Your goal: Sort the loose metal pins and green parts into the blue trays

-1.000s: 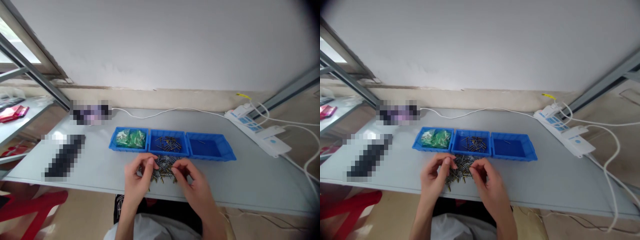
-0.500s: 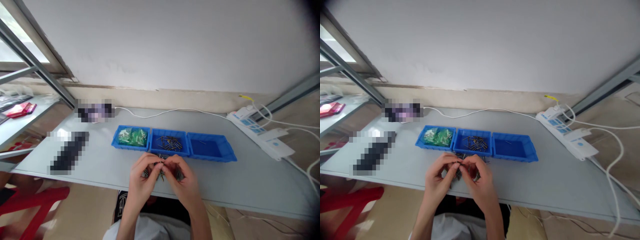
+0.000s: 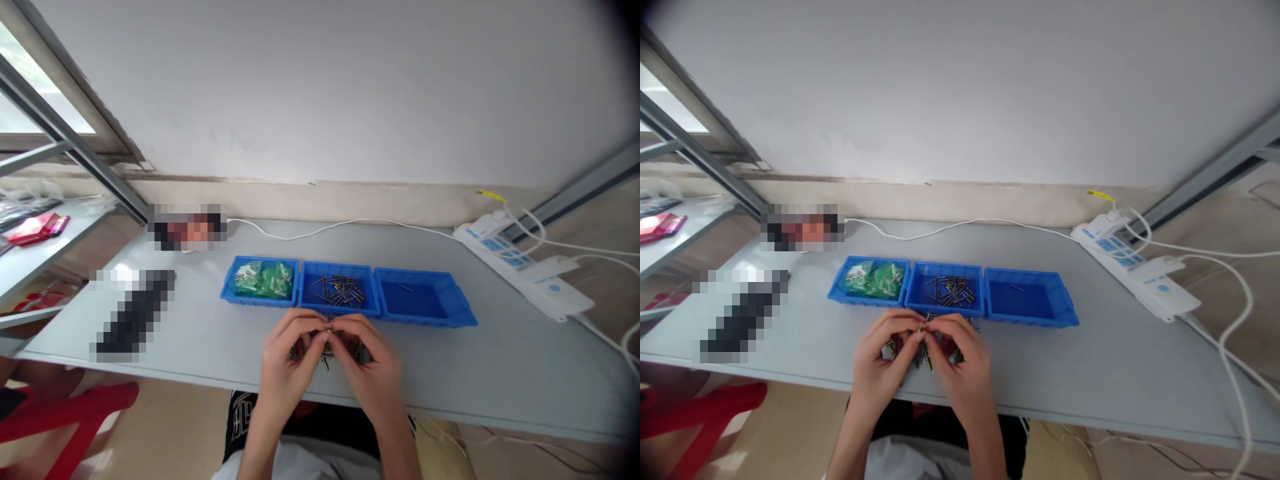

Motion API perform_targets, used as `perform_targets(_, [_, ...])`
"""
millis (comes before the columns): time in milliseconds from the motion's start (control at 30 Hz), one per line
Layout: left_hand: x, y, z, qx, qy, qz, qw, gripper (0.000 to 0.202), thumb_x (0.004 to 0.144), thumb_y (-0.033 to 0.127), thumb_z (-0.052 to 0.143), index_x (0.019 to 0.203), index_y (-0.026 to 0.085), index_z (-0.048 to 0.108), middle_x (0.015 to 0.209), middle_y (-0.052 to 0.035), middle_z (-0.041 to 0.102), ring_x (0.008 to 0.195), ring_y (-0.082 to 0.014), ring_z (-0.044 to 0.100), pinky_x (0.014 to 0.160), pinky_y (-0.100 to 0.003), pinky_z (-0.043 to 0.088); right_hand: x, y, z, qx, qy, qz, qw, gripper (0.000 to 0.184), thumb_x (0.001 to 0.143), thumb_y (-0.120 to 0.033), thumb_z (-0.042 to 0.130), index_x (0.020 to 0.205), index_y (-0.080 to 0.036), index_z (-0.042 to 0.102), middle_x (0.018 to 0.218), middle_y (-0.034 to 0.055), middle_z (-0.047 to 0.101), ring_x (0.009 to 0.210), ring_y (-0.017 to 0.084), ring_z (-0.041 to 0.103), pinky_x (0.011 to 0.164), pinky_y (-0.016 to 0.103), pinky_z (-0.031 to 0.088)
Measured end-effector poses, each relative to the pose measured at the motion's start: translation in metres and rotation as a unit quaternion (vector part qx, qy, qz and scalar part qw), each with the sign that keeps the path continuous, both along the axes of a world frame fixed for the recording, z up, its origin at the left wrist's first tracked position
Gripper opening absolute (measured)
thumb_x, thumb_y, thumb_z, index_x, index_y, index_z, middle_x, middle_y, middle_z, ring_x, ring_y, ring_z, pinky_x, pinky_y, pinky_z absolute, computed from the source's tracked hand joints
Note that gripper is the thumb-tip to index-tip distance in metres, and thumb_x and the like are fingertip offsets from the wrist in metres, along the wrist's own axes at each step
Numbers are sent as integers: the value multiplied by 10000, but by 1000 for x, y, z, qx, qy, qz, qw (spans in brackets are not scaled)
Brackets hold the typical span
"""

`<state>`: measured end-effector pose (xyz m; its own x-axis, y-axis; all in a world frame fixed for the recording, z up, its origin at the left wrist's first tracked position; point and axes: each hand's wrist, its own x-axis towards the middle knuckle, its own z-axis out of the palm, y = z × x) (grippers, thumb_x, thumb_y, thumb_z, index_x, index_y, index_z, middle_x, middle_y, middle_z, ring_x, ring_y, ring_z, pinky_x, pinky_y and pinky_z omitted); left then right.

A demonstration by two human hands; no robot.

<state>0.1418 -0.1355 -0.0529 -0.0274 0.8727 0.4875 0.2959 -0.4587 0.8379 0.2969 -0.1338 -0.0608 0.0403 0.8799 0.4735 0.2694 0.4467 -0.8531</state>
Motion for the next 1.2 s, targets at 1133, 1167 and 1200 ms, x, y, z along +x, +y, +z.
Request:
perform_targets(1133, [-10,11,-14,-74,36,12,997,75,977,242,732,940,207,787,692,14,749,546,-113,657,560,-184,533,-4,4,6,-76,16,-19,997,66,977,-268,747,971,-238,805,674,-44,634,569,125,572,531,229,456])
perform_targets(1167, [-9,11,-14,-76,35,10,996,74,978,239,732,937,208,785,688,14,745,548,-116,658,561,-186,532,-4,4,7,-80,16,-23,996,69,976,-266,743,964,-238,804,671,-44,638,569,125,574,533,228,460])
perform_targets(1200, [-9,11,-14,-77,31,8,997,73,977,237,733,932,208,783,683,15,742,548,-117,660,559,-187,531,-4,3,8,-82,15,-26,996,70,974,-264,743,953,-238,804,671,-42,645,571,126,578,538,228,466])
